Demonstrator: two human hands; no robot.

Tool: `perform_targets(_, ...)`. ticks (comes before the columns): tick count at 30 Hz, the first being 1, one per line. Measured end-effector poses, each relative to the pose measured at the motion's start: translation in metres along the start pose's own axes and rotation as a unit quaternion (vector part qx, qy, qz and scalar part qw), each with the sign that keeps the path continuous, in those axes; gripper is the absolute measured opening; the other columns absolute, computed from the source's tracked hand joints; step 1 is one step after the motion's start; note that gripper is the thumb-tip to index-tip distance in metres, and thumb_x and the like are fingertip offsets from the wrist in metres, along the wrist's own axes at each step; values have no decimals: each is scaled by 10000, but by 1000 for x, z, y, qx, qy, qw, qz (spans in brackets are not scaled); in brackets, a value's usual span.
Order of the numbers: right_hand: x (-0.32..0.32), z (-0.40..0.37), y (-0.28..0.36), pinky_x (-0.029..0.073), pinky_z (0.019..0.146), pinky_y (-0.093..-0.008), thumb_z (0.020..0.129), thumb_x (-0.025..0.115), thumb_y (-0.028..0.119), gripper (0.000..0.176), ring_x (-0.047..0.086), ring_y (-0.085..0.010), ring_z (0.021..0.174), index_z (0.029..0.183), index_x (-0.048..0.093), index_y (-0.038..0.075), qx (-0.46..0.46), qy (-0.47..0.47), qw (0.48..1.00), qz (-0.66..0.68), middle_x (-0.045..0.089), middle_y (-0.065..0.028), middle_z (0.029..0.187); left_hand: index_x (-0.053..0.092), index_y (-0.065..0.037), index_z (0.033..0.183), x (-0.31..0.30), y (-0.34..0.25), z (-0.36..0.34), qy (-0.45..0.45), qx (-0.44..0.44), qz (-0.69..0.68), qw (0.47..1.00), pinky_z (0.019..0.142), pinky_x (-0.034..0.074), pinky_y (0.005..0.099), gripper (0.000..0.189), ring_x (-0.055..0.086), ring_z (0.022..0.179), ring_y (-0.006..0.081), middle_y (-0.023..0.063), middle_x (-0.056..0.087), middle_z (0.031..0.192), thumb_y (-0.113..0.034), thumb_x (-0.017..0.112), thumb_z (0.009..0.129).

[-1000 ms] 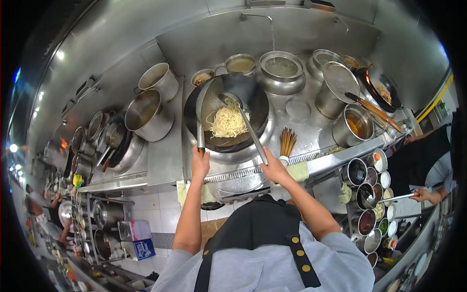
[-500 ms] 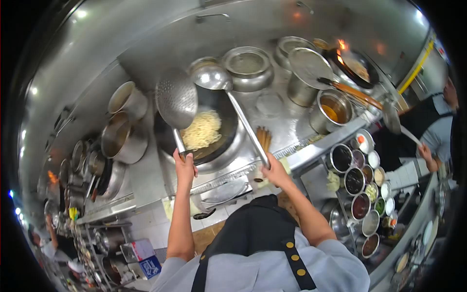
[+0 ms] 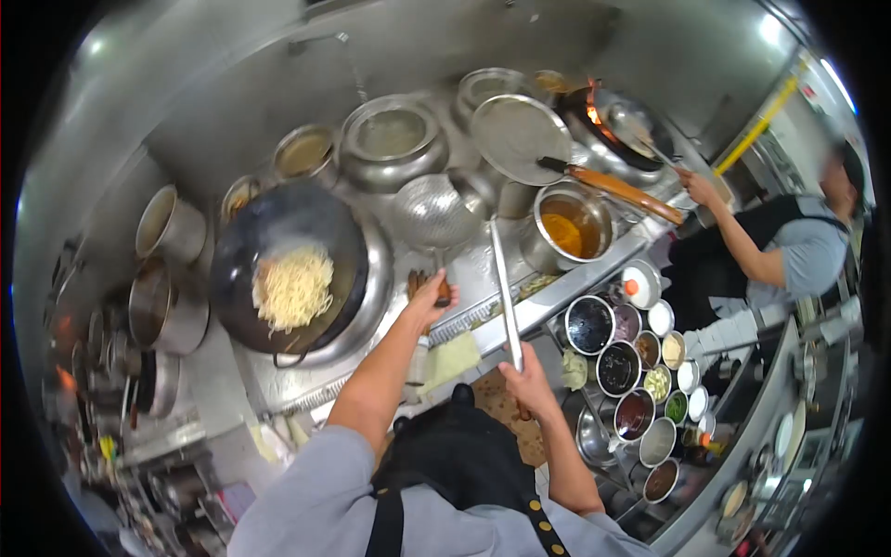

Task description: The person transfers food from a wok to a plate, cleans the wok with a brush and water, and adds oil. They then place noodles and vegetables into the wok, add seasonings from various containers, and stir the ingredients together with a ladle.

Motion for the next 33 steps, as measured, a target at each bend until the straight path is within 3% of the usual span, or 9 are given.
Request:
perform_targets(2, 7, -3, 11, 355, 369, -252, 934, 598, 124, 328, 435, -73, 431, 1228, 455, 101, 72, 83, 984, 137, 482, 16, 630, 492, -71, 1242, -30, -1, 36, -80, 131, 257, 954, 859, 504, 540, 531, 602, 976, 330, 167, 632, 1009, -527, 464, 971)
perform_targets(4, 7, 12, 5, 356, 367, -242, 931, 607, 118, 332, 427, -70, 437, 1219, 445, 85, 24, 64, 995, 72, 483, 10, 674, 402, 33, 1406, 0, -50, -53, -236, 392, 546, 702, 947, 440, 433, 696, 525, 1136, 353, 212, 557, 1191, -485, 487, 949)
perform_targets(8, 13, 21, -19, 349, 354, -247, 923, 586, 67, 349, 402, -72, 429, 1243, 447, 67, 5, 59, 998, 25, 472, 3, 715, 556, -96, 1321, 13, -54, -260, -110, 392, 562, 720, 788, 504, 360, 439, 620, 841, 284, 113, 619, 913, -263, 609, 918)
perform_targets(12, 33, 8, -24, 342, 352, -239, 931, 574, 67, 343, 396, -64, 422, 1249, 443, 63, 1, 51, 998, -34, 462, 8, 695, 672, -57, 1116, -130, 31, -358, -183, 344, 579, 716, 753, 508, 394, 333, 664, 850, 308, 159, 679, 903, -317, 590, 925)
perform_targets(14, 43, -2, -24, 340, 352, -236, 935, 569, 68, 338, 395, -61, 421, 1248, 443, 61, 1, 49, 997, -52, 461, 9, 690, 660, -55, 1125, -199, 76, -396, -249, 148, 531, 796, 784, 514, 391, 373, 678, 896, 310, 177, 686, 1019, -364, 570, 936)
perform_targets(16, 56, -14, -23, 338, 352, -235, 941, 565, 74, 330, 395, -59, 421, 1248, 445, 63, 12, 56, 997, -48, 462, 8, 687, 578, -106, 1266, -322, 163, -400, -286, 96, 557, 774, 712, 531, 385, 396, 675, 795, 264, 159, 685, 923, -307, 603, 926)
perform_targets(18, 66, -26, -21, 338, 354, -234, 935, 584, 94, 337, 401, -61, 425, 1239, 446, 52, 15, 43, 996, -74, 463, 13, 669, 401, -159, 1423, -419, 221, -399, -370, -48, 307, 876, 603, 525, 380, 571, 629, 701, 205, 111, 640, 845, -220, 632, 905)
perform_targets(24, 78, -77, 2, 420, 518, -259, 911, 616, 93, 350, 480, -91, 613, 1222, 468, 32, -4, -56, 989, -139, 507, -11, 795, 438, -73, 1291, -426, 194, -331, -305, 49, -88, 947, 554, 528, 334, 439, 605, 730, 181, 79, 621, 903, -163, 624, 904)
perform_targets(33, 53, -149, 6, 379, 394, -247, 947, 585, 162, 257, 421, -73, 472, 1143, 438, 84, 9, -62, 994, 94, 438, 0, 714, 619, -27, 945, -448, 272, -284, -197, -108, 294, 929, 512, 495, 306, 198, 607, 581, 169, 62, 638, 761, -220, 576, 932)
Point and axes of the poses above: each hand's wrist, its own z-axis towards the middle knuckle, its own x-axis out of the palm, y = z × x, the point moved 8 cm from there along z, towards the middle knuckle
